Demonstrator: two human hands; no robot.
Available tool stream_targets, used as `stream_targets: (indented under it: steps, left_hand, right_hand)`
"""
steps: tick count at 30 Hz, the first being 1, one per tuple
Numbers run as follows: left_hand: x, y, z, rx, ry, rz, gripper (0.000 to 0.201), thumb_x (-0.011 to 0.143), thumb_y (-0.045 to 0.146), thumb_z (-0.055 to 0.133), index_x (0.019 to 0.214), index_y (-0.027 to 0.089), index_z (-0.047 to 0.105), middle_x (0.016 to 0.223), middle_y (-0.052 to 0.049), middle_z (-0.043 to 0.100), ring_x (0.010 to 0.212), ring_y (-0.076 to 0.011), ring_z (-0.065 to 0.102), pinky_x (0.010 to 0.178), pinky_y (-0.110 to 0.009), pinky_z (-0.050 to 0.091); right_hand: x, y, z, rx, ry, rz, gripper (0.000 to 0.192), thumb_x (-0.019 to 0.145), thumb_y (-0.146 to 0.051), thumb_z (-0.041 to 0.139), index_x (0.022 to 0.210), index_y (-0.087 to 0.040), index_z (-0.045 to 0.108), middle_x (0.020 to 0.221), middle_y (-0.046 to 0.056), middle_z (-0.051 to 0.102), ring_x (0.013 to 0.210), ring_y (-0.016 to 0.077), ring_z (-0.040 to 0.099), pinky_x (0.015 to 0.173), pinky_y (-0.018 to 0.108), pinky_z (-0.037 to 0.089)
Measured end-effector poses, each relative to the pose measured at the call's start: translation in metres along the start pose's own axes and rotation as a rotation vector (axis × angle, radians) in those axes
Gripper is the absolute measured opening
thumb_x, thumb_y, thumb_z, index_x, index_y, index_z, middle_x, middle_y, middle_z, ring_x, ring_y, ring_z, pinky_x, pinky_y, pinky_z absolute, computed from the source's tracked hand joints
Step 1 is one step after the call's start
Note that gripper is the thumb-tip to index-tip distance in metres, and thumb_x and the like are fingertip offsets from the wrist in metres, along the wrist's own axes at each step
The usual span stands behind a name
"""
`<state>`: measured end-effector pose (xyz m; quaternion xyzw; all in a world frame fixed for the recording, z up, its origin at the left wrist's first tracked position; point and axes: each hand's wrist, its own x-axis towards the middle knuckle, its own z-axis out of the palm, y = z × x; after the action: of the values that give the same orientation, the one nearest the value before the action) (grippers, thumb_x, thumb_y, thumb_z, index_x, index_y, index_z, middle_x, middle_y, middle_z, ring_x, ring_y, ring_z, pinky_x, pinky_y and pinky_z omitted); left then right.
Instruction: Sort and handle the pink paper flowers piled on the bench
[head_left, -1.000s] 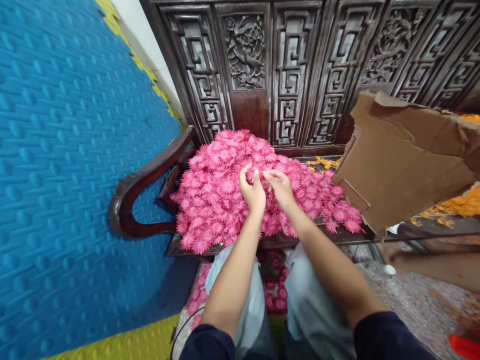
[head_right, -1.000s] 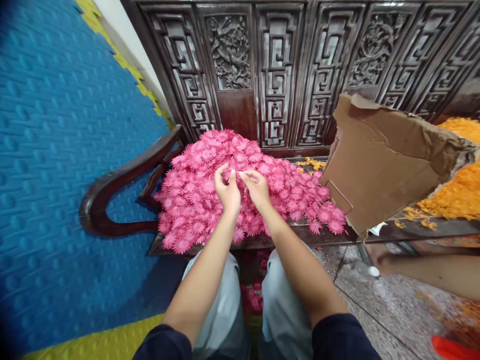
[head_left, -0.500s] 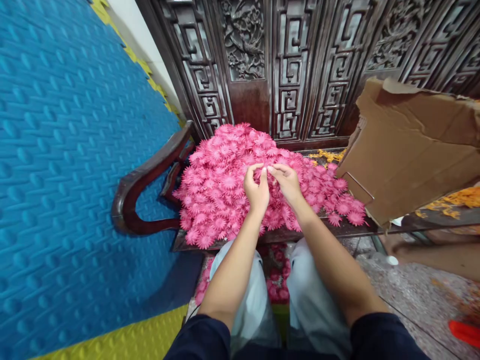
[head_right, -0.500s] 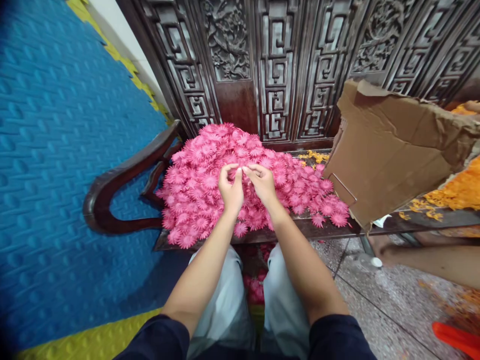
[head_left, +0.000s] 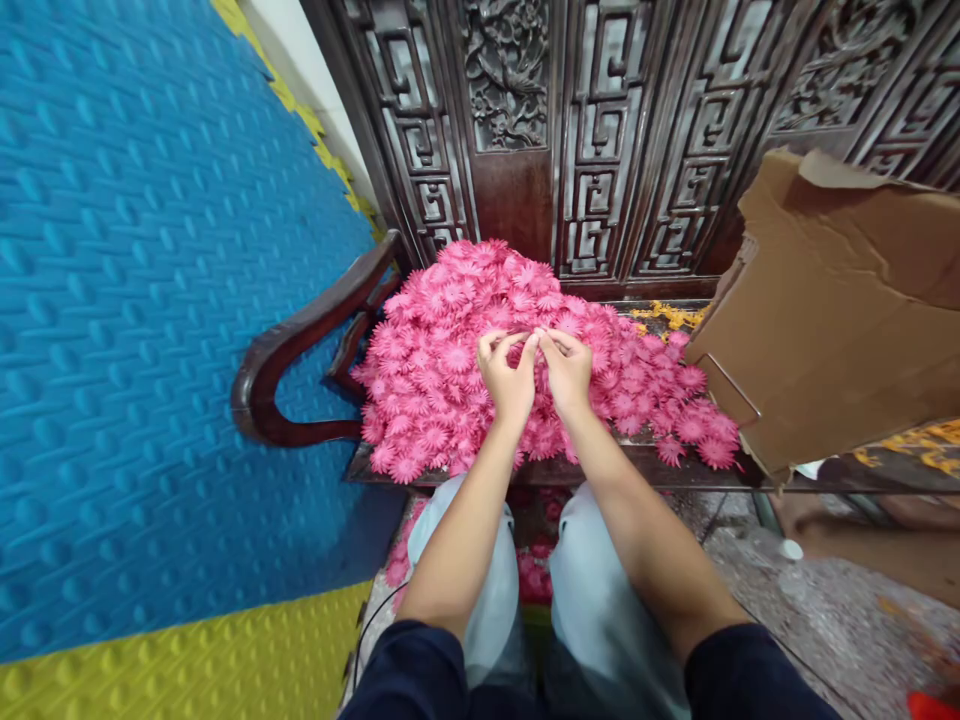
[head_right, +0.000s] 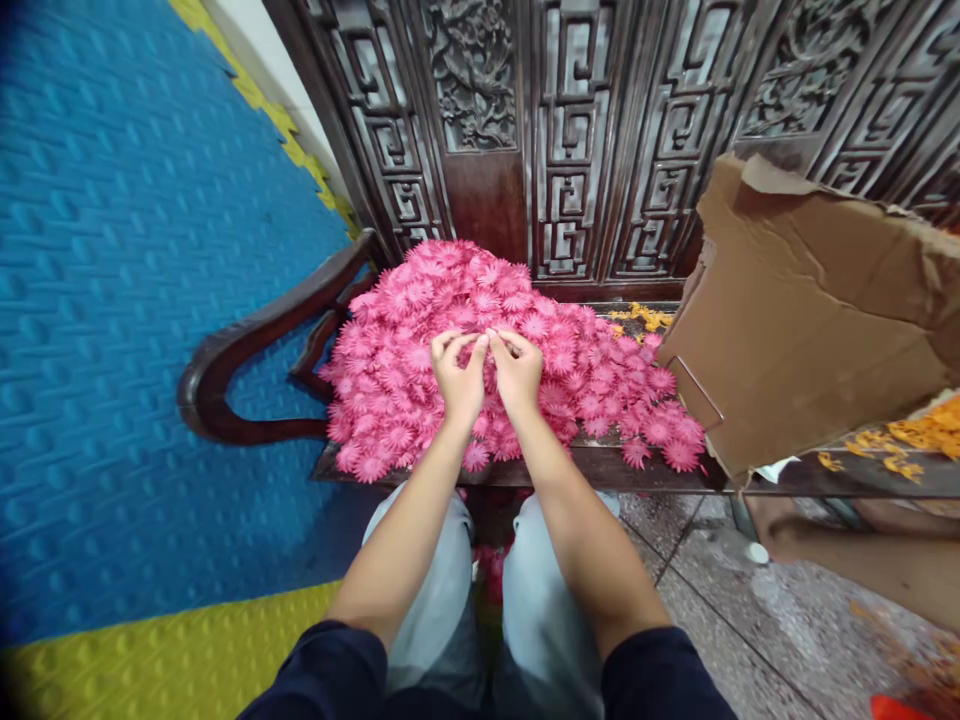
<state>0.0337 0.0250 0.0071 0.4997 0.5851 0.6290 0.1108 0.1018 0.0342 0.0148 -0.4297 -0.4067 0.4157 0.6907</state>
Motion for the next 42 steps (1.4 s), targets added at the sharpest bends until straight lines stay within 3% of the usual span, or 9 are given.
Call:
stream_targets:
  steps: [5,11,18,22,29,33,36,42]
  left_hand:
    - [-0.007,0.004,0.013,-0.056,0.045,-0.042,0.016,0.076,0.034,0.067,0.082,0.019,0.07,0.096,-0.005,0.055,0.1,-0.0174,0.054,0.098,-0.032,0.041]
    - [-0.013,0.007,0.021,-0.18,0.012,-0.091,0.016,0.077,0.032,0.066,0.085,0.018,0.068,0.1,-0.006,0.062,0.103,-0.0174,0.058,0.099,-0.032,0.043]
    - [-0.009,0.0,0.002,-0.127,0.003,-0.048,0.011,0.081,0.026,0.062,0.077,0.018,0.068,0.083,-0.004,0.062,0.085,-0.0151,0.059,0.086,-0.029,0.046]
    - [-0.006,0.0,-0.014,-0.105,0.003,0.009,0.012,0.081,0.026,0.062,0.074,0.018,0.067,0.081,-0.003,0.06,0.082,-0.0146,0.057,0.083,-0.028,0.045]
    - [-0.005,0.006,-0.017,-0.132,-0.037,0.075,0.012,0.08,0.027,0.063,0.071,0.019,0.066,0.079,-0.001,0.059,0.082,-0.0136,0.057,0.083,-0.027,0.045]
    - [-0.006,0.007,-0.014,-0.26,-0.143,0.023,0.006,0.078,0.022,0.065,0.073,0.018,0.065,0.08,-0.001,0.061,0.08,-0.0128,0.058,0.079,-0.025,0.047]
    - [-0.009,0.006,-0.012,-0.369,-0.228,-0.046,0.004,0.077,0.022,0.064,0.077,0.018,0.064,0.08,-0.001,0.063,0.075,-0.0118,0.059,0.075,-0.024,0.047]
    - [-0.016,0.004,-0.004,-0.556,-0.16,-0.256,0.007,0.078,0.023,0.062,0.077,0.017,0.057,0.076,0.0,0.06,0.073,-0.0107,0.057,0.071,-0.022,0.045]
  right_hand:
    - [0.004,0.002,-0.01,0.002,0.017,0.016,0.015,0.068,-0.028,0.065,0.074,-0.017,0.073,0.078,0.001,0.073,0.074,0.0152,0.064,0.079,0.032,0.05]
    - [0.008,0.006,-0.018,0.0,0.02,0.038,0.015,0.066,-0.028,0.065,0.073,-0.016,0.073,0.074,0.001,0.071,0.069,0.0131,0.06,0.073,0.029,0.048]
    - [0.0,0.0,-0.012,-0.053,-0.091,0.001,0.016,0.064,-0.032,0.068,0.06,-0.017,0.067,0.055,-0.004,0.058,0.056,0.0084,0.048,0.058,0.022,0.041]
    - [-0.013,-0.007,-0.005,-0.002,-0.068,0.075,0.015,0.064,-0.032,0.069,0.067,-0.017,0.069,0.053,-0.005,0.056,0.05,0.0065,0.041,0.052,0.022,0.037]
    - [-0.023,-0.016,-0.002,0.192,0.045,0.184,0.012,0.062,-0.024,0.066,0.072,-0.017,0.068,0.075,-0.002,0.068,0.07,0.0096,0.057,0.073,0.025,0.047]
    - [-0.021,-0.013,-0.01,0.205,0.014,0.28,0.011,0.062,-0.025,0.066,0.07,-0.017,0.066,0.071,-0.003,0.068,0.067,0.0097,0.057,0.07,0.025,0.048]
    - [-0.02,-0.01,-0.018,0.162,0.009,0.247,0.01,0.06,-0.023,0.067,0.069,-0.018,0.067,0.071,-0.003,0.069,0.071,0.0102,0.059,0.073,0.024,0.047]
    - [-0.019,-0.009,-0.026,0.048,-0.112,0.253,0.011,0.059,-0.028,0.073,0.067,-0.022,0.069,0.065,-0.004,0.067,0.068,0.0101,0.058,0.069,0.023,0.047]
